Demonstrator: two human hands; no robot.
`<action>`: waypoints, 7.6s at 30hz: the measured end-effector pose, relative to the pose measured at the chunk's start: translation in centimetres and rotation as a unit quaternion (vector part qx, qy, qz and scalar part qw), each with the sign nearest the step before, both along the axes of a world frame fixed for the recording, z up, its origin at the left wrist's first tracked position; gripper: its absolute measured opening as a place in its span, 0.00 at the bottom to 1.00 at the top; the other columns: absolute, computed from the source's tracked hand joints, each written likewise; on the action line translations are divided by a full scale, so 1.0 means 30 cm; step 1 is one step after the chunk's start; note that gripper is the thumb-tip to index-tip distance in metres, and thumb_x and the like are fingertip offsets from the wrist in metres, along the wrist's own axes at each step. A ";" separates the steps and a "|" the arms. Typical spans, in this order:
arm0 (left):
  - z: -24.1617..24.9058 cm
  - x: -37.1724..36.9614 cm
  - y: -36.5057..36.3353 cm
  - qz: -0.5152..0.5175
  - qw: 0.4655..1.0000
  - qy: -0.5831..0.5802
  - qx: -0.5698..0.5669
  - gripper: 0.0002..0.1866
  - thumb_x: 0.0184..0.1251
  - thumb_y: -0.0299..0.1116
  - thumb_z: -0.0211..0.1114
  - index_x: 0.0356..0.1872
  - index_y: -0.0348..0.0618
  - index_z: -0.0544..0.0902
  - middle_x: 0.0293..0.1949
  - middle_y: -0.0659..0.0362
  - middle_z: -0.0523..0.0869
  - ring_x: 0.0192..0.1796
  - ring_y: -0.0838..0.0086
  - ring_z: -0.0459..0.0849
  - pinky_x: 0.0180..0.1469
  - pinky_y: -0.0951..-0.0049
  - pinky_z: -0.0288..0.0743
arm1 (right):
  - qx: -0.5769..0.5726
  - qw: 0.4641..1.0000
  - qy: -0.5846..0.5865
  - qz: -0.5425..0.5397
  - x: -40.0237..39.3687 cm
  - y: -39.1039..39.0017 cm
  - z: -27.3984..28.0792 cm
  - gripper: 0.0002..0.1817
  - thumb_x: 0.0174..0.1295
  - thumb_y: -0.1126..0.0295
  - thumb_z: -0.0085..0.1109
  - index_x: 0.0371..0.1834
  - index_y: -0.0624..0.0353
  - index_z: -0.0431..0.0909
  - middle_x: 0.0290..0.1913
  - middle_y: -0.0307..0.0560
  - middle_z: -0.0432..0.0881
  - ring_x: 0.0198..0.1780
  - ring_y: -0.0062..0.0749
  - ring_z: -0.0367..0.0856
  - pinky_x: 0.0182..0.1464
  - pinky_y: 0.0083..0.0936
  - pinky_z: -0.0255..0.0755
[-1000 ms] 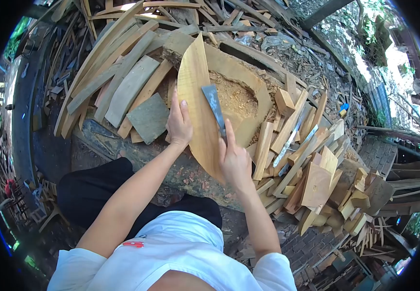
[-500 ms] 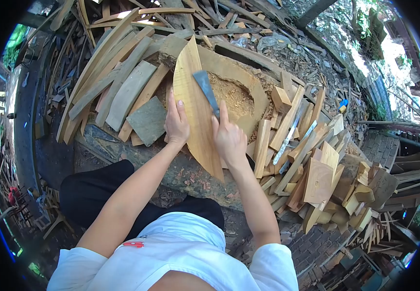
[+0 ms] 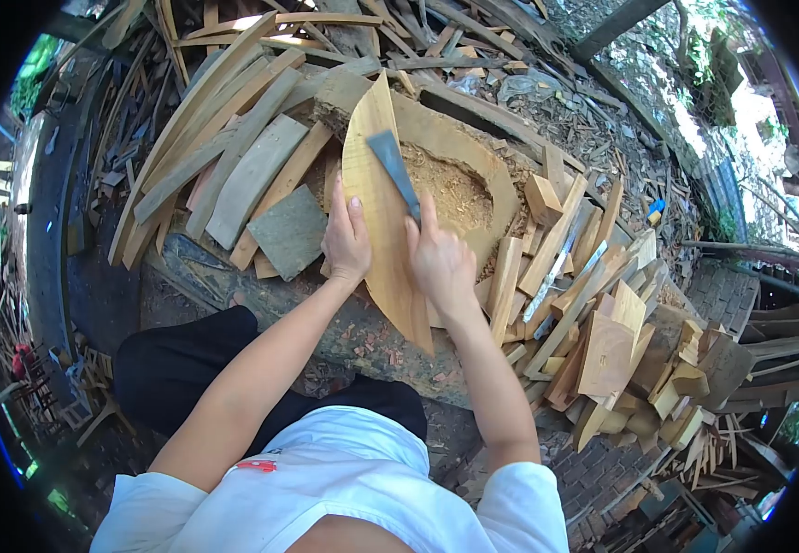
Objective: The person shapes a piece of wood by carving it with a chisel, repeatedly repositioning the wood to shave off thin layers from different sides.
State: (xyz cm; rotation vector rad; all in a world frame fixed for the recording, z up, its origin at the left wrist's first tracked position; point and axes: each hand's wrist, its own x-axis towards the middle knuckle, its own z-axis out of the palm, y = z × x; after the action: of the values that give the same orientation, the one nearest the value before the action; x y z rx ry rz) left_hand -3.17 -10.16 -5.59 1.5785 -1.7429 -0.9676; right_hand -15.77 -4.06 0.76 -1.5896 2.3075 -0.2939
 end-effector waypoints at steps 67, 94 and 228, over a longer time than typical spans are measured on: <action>-0.039 0.108 0.538 -0.070 0.861 0.299 0.406 0.13 0.72 0.30 0.60 0.48 0.34 0.68 0.45 0.54 0.78 0.45 0.74 0.82 0.45 0.75 0.81 | 0.052 0.998 -0.007 0.033 0.179 0.534 0.157 0.19 0.69 0.53 0.50 0.52 0.58 0.69 0.22 0.62 0.81 0.28 0.60 0.84 0.30 0.51 0.78; 0.129 0.613 0.180 -0.168 0.927 0.038 0.334 0.27 0.74 0.57 0.53 0.56 0.45 0.80 0.28 0.65 0.79 0.25 0.82 0.75 0.27 0.81 0.66 | -0.300 0.908 -0.002 -0.294 -0.141 0.404 -0.060 0.20 0.58 0.65 0.60 0.50 0.60 0.66 0.47 0.59 0.70 0.47 0.60 0.76 0.47 0.50 0.71; 0.021 0.175 0.619 -0.230 0.783 0.377 0.438 0.31 0.67 0.31 0.67 0.67 0.33 0.66 0.57 0.51 0.80 0.56 0.73 0.80 0.58 0.71 0.77 | -0.006 1.000 0.008 -0.016 0.167 0.482 0.068 0.30 0.70 0.67 0.48 0.76 0.39 0.57 0.29 0.61 0.78 0.25 0.57 0.81 0.28 0.45 0.77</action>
State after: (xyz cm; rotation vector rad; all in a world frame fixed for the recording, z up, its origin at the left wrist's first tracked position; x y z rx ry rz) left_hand 2.06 8.41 -4.95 0.8870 -1.0981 -2.5002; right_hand -10.75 10.39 2.79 -1.5661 2.3489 -0.3039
